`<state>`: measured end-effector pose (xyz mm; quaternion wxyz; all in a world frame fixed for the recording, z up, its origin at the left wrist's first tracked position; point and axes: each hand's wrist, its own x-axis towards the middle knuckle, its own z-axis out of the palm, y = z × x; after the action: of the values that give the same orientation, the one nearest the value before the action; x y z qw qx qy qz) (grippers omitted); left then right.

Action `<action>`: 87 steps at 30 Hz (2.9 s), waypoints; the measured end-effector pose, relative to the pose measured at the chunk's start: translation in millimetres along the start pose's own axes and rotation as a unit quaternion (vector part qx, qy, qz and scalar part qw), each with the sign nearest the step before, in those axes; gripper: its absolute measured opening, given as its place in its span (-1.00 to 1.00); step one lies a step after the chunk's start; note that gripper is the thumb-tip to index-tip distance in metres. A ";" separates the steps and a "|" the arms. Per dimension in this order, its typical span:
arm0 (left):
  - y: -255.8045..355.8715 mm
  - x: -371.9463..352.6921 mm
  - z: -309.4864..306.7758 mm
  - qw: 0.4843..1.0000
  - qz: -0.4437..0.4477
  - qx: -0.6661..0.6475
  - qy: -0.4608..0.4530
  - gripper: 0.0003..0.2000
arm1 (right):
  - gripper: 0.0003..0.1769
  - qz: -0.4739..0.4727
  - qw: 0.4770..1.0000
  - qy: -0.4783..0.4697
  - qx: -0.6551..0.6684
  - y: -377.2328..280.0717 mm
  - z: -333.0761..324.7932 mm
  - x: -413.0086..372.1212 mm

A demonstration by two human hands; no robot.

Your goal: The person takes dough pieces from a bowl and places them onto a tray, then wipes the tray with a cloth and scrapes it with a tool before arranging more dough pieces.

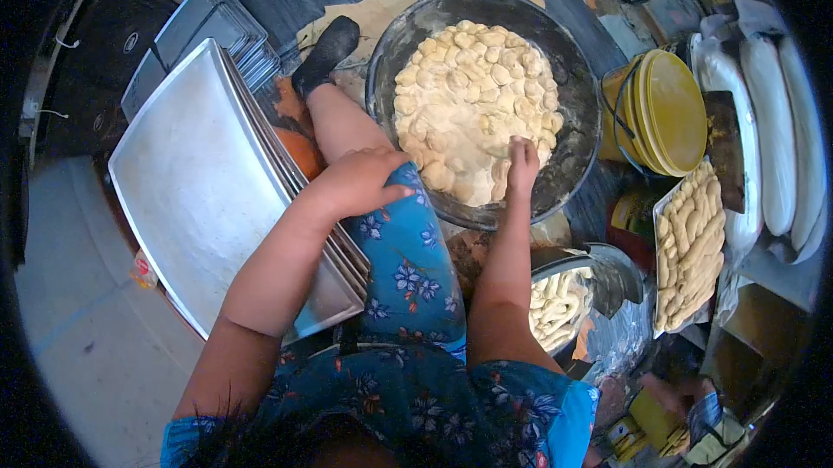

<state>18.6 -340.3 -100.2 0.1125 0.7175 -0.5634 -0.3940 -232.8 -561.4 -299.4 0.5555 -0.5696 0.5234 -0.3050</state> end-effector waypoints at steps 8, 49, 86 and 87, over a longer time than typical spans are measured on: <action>-0.4 1.7 1.3 1.000 0.003 0.001 0.002 -0.42 | -0.14 0.158 0.864 0.144 -0.457 84.8 47.2 2.4; -1.0 -1.0 4.6 0.996 0.001 0.029 0.089 -0.53 | -0.41 0.095 0.664 -0.538 -0.511 -81.6 143.3 47.8; -2.9 -1.0 7.0 0.998 0.026 0.011 0.051 -0.60 | -0.66 -0.033 0.937 -0.316 -0.148 -31.8 169.9 52.1; -2.8 -0.6 7.3 0.998 0.024 0.010 0.049 -0.60 | -0.64 0.018 0.928 -0.347 -0.131 -46.1 164.7 49.1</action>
<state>15.6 -336.7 -106.5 0.1422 0.7233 -0.5784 -0.3494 -54.9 -563.3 -299.4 0.6283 -0.6981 0.3433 -0.0064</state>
